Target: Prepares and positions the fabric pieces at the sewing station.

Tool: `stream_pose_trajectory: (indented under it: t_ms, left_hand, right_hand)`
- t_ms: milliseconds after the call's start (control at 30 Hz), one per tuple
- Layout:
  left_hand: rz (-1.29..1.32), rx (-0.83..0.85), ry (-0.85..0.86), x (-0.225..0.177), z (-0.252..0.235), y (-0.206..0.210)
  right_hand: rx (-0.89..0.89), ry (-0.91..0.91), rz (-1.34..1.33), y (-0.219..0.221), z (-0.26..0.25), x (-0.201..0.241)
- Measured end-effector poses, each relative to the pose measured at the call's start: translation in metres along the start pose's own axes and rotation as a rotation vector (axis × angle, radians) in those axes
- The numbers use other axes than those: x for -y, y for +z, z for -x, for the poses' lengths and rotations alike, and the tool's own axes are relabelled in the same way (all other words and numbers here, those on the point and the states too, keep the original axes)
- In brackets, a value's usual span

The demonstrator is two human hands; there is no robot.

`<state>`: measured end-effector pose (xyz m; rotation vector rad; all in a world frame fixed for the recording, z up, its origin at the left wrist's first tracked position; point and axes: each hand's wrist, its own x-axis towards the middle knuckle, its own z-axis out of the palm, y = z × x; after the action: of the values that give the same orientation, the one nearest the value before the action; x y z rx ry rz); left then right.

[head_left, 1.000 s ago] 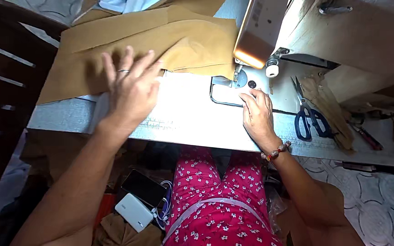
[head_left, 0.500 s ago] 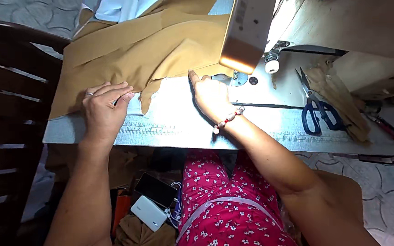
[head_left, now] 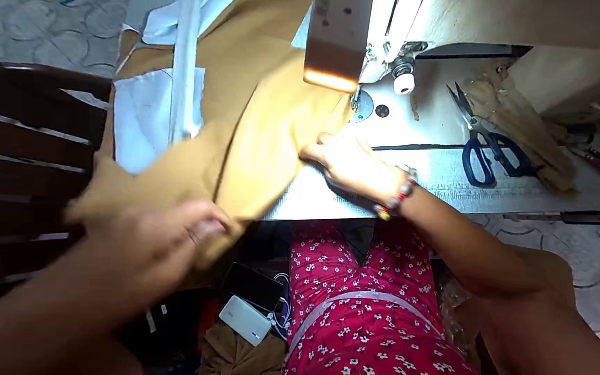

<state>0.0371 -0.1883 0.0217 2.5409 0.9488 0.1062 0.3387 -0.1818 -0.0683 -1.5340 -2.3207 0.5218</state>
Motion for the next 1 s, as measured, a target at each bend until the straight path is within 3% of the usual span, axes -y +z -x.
stream_pose_trajectory:
  t_ms: [100,167,300,467,1000]
  left_hand:
    - [0.354,0.188,0.331,-0.040,-0.015,0.030]
    - [0.345,0.211,0.376,-0.055,-0.039,0.046]
    - [0.136,0.062,0.286,-0.054,-0.111,0.072]
    - [0.011,-0.031,-0.009,-0.035,-0.179,0.106]
    - [-0.120,-0.030,-0.017,-0.009,-0.195,0.113]
  right_hand:
    - [-0.198,-0.161,-0.007,0.000,0.058,-0.017]
    - [-0.249,-0.116,0.003,-0.004,0.089,-0.023]
    - [-0.332,-0.026,0.046,0.007,0.111,-0.033]
    - [-0.401,0.015,0.080,0.025,0.114,-0.024]
    - [-0.447,0.013,0.072,0.042,0.119,-0.008]
